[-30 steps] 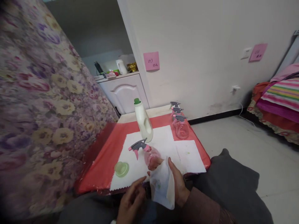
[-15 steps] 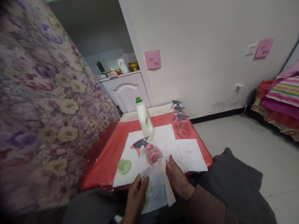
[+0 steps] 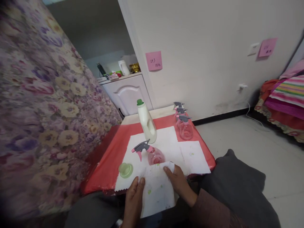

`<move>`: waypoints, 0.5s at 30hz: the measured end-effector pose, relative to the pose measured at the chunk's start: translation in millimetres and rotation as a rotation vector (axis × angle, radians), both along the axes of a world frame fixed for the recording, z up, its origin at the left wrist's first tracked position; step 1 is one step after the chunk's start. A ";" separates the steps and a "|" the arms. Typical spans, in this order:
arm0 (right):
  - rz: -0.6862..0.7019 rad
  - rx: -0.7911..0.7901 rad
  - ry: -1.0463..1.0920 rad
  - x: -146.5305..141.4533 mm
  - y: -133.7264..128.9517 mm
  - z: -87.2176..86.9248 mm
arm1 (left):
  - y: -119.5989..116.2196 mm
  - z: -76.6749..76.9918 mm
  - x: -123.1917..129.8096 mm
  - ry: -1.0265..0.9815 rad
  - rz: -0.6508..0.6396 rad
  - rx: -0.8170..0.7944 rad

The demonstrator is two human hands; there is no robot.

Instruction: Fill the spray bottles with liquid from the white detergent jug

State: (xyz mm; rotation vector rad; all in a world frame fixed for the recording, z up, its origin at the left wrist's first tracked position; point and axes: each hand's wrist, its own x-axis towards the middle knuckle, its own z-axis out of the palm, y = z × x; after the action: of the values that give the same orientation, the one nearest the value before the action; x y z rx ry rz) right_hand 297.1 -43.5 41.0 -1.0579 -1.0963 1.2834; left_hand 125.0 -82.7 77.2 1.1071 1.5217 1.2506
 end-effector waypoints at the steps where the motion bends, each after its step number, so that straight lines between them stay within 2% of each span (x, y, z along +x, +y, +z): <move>1: -0.018 0.010 -0.020 2.4 -0.2 3.3 | 0.0 0.2 1.4 -0.007 0.016 -0.009; 6: -0.078 0.060 -0.116 24.4 3.5 12.5 | 7.2 -12.9 12.1 -0.056 -0.036 -0.025; 9: -0.186 0.041 -0.207 56.8 11.3 16.4 | 17.0 -24.7 22.3 -0.027 -0.124 -0.041; 12: -0.374 -0.011 -0.287 103.2 22.7 22.2 | 25.5 -30.7 37.9 0.119 -0.316 -0.045; 15: -0.537 -0.028 -0.338 144.3 32.9 25.2 | 32.1 -31.0 59.4 0.391 -0.525 0.062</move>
State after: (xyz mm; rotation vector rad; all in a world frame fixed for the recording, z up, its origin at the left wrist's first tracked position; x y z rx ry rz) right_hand 441.3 -10.6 66.2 -1.5045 -0.9457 0.7076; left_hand 184.4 -50.6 46.2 1.7322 1.3364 0.7506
